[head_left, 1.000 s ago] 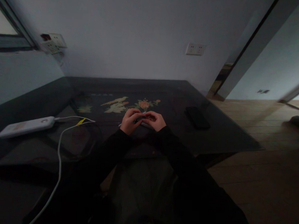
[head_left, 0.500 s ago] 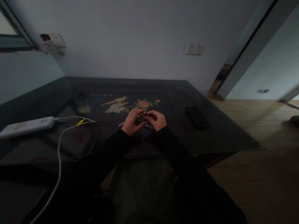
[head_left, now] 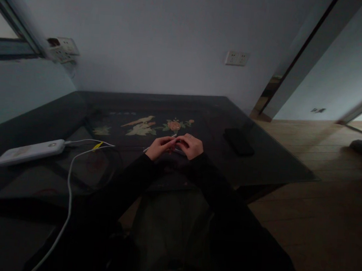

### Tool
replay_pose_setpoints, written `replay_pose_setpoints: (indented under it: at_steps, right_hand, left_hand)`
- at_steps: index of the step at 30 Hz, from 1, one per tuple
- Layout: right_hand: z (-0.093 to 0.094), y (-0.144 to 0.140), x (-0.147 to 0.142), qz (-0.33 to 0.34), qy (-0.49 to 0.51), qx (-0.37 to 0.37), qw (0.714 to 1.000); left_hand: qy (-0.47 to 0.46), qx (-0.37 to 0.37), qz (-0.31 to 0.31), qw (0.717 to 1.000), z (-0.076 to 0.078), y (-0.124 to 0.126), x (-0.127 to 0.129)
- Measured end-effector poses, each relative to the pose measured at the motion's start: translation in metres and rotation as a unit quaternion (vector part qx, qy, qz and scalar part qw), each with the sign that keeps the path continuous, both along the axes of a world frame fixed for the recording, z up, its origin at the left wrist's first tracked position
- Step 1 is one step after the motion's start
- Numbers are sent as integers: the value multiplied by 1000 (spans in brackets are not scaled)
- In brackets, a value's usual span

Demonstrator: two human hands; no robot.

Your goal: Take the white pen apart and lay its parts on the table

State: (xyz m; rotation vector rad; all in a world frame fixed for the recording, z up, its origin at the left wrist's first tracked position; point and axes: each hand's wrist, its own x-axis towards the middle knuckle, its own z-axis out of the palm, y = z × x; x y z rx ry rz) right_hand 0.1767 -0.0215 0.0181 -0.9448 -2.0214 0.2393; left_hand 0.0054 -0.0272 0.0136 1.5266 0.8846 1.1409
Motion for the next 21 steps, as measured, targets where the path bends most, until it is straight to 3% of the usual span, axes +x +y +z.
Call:
replay_pose_setpoints:
  at_steps: [9, 21]
  right_hand:
    - [2, -4, 1, 13, -42, 16, 999]
    - [-3, -1, 2, 30, -26, 19, 999]
  left_hand:
    - [-27, -107, -59, 992, 2, 0, -8]
    - [-69, -124, -58, 988, 7, -3, -7]
